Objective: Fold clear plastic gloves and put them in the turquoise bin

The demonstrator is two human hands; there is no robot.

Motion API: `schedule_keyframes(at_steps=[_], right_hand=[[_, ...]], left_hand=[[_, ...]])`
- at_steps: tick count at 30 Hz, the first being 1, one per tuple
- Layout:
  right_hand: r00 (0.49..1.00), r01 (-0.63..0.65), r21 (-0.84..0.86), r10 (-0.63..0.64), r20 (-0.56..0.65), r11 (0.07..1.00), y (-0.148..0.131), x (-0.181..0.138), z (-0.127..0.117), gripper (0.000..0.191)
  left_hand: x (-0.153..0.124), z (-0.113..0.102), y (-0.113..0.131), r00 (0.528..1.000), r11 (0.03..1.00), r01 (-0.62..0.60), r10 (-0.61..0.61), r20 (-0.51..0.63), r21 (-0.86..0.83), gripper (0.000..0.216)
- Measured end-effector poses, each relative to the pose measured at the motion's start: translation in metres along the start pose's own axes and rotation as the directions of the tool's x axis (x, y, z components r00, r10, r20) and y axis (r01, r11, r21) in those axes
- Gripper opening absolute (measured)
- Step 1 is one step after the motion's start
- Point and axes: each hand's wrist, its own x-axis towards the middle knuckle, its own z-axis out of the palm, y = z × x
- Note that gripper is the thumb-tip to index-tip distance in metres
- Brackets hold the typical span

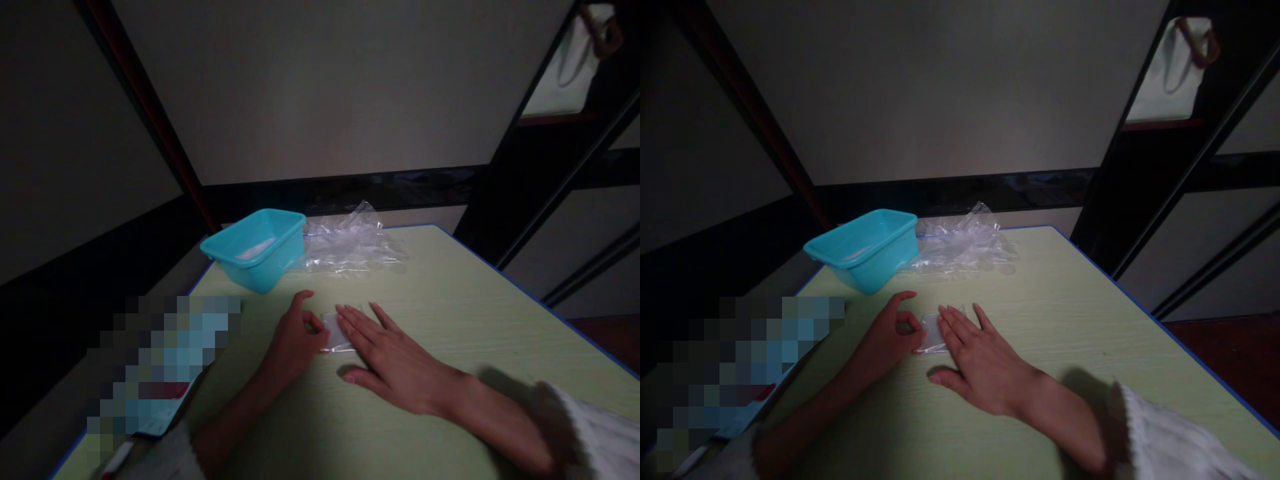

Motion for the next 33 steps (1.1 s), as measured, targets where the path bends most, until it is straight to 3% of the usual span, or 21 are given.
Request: schedule_keyframes(at_steps=[6,10,13,15,17,19,21,24,28,33], right_hand=[[0.996,-0.038,0.003,0.038,0.082,0.999,-0.002,0.001,-0.003,0.071],[0.997,-0.045,0.002,0.045,0.067,0.999,-0.002,0.002,-0.003,0.069],[0.997,-0.042,0.005,0.042,0.06,0.999,-0.002,0.002,-0.003,0.069],[0.997,-0.042,0.007,0.042,0.059,0.999,-0.002,0.002,-0.002,0.069],[0.998,-0.04,0.011,0.039,0.044,0.999,-0.002,0.002,-0.002,0.07],[0.999,-0.037,0.013,0.037,0.028,0.999,-0.002,0.001,-0.001,0.068],[0.999,-0.038,0.003,0.038,0.027,0.999,-0.002,0.001,0.0,0.066],[0.998,-0.049,-0.035,0.05,0.029,0.998,-0.002,0.001,0.001,0.064],[0.998,-0.061,-0.076,0.063,0.018,0.995,-0.001,0.001,0.002,0.067],[0.999,-0.014,-0.11,0.02,0.047,0.994,0.005,-0.001,0.006,0.071]], left_hand=[[-0.001,-0.001,0.006,1.0,1.0,0.024,-0.024,-0.005,0.003,0.053],[-0.001,-0.005,0.006,0.999,0.998,0.039,-0.039,0.005,0.044,0.047],[-0.006,-0.006,0.003,0.992,0.975,-0.097,0.111,-0.059,0.198,0.04],[-0.012,-0.003,0.002,0.933,0.871,-0.295,0.351,-0.077,0.393,0.031],[-0.02,0.003,0.001,0.824,0.694,-0.503,0.565,0.042,0.515,0.029],[-0.026,0.011,-0.001,0.729,0.534,-0.64,0.648,0.218,0.552,0.039],[-0.03,0.019,-0.003,0.699,0.432,-0.679,0.628,0.343,0.593,0.046],[-0.03,0.025,-0.009,0.713,0.364,-0.67,0.558,0.424,0.647,0.05],[-0.029,0.026,-0.017,0.745,0.317,-0.624,0.519,0.42,0.714,0.057],[-0.03,0.022,-0.019,0.75,0.281,-0.616,0.494,0.44,0.736,0.066]])
